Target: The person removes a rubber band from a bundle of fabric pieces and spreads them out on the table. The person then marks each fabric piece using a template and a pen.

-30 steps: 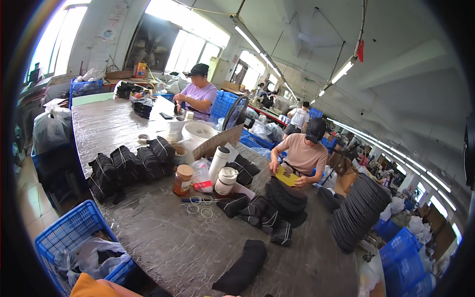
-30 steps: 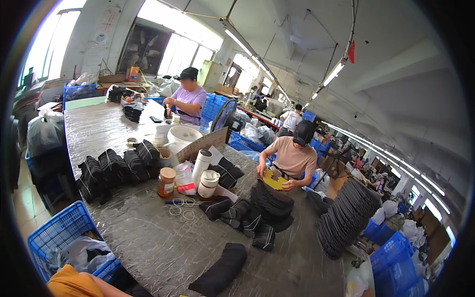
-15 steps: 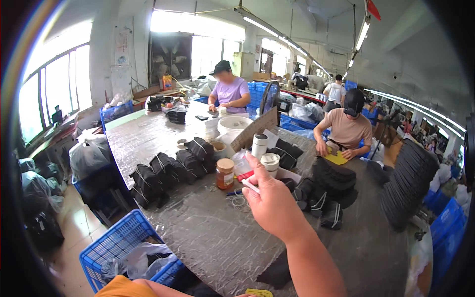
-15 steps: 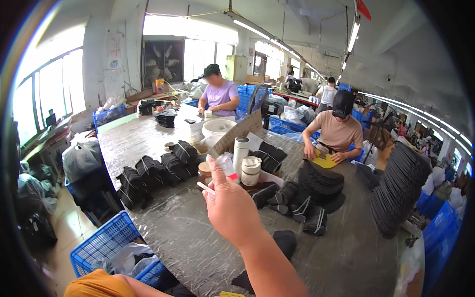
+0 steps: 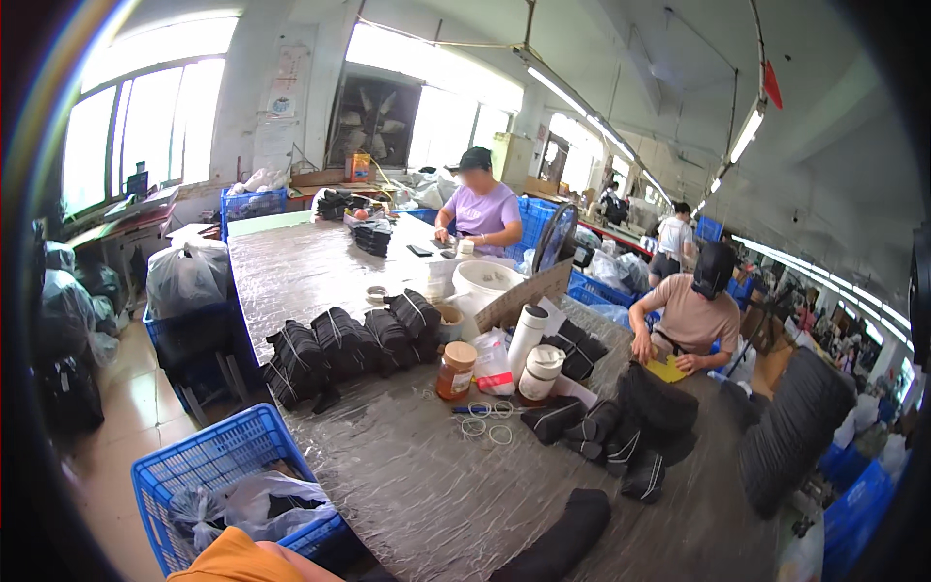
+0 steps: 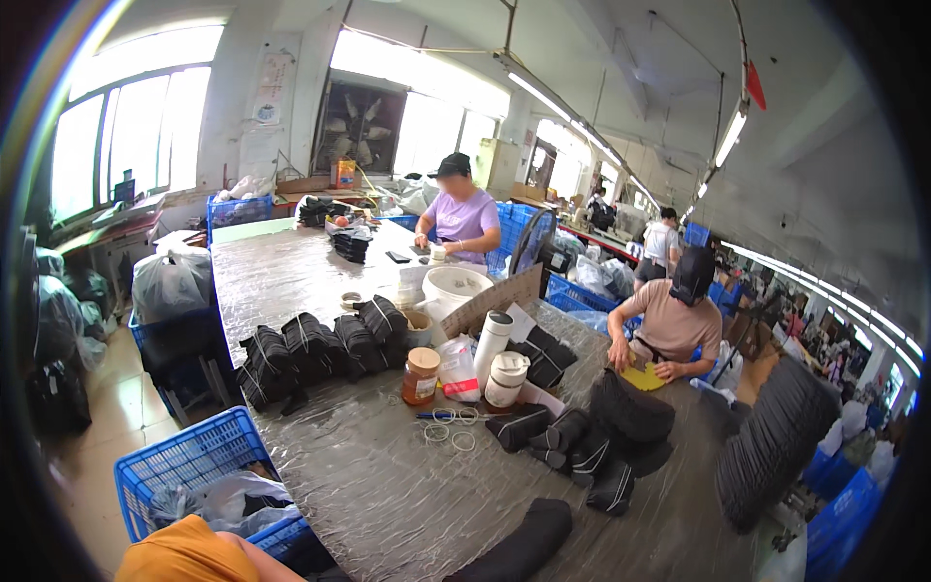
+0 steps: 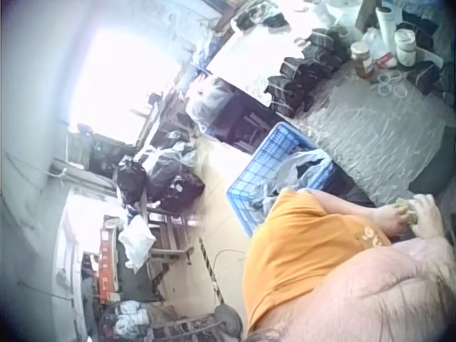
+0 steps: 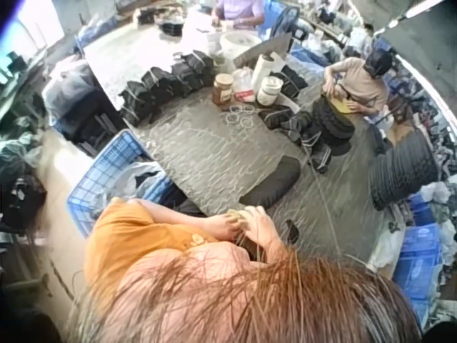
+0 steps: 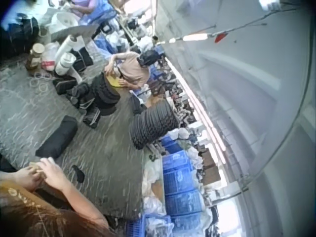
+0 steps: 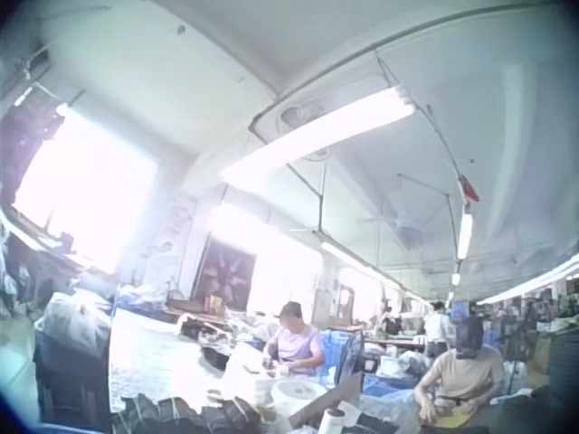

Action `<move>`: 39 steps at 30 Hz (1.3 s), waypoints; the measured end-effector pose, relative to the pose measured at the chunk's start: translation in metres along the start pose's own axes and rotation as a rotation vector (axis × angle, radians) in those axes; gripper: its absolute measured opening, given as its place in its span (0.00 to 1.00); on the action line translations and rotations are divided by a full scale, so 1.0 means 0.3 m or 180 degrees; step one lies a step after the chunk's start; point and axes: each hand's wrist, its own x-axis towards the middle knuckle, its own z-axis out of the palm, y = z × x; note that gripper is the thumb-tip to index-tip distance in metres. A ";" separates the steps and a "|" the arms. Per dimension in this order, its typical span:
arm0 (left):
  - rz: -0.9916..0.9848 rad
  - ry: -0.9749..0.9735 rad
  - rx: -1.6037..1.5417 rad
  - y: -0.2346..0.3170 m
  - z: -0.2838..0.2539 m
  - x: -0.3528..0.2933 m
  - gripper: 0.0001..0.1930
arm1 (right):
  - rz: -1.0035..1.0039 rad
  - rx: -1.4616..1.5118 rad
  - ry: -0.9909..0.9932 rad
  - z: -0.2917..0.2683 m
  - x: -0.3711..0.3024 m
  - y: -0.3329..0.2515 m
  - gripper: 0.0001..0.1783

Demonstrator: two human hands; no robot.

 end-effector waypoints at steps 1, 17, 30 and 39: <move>-0.0279 0.0164 -0.0781 0.009 -0.001 0.003 0.19 | -0.0027 -0.0028 -0.0007 0.011 -0.021 0.008 0.29; -0.0611 -0.0266 -0.1438 0.008 -0.116 0.026 0.17 | -0.0274 0.0380 0.0290 0.058 -0.058 0.065 0.22; -0.0723 -0.0533 -0.1691 -0.041 -0.157 0.038 0.18 | -0.0417 0.0240 0.0361 0.059 -0.050 0.087 0.17; -0.1102 -0.1006 -0.2522 -0.202 -0.199 0.025 0.17 | -0.0230 0.0238 0.0497 0.051 -0.048 0.065 0.17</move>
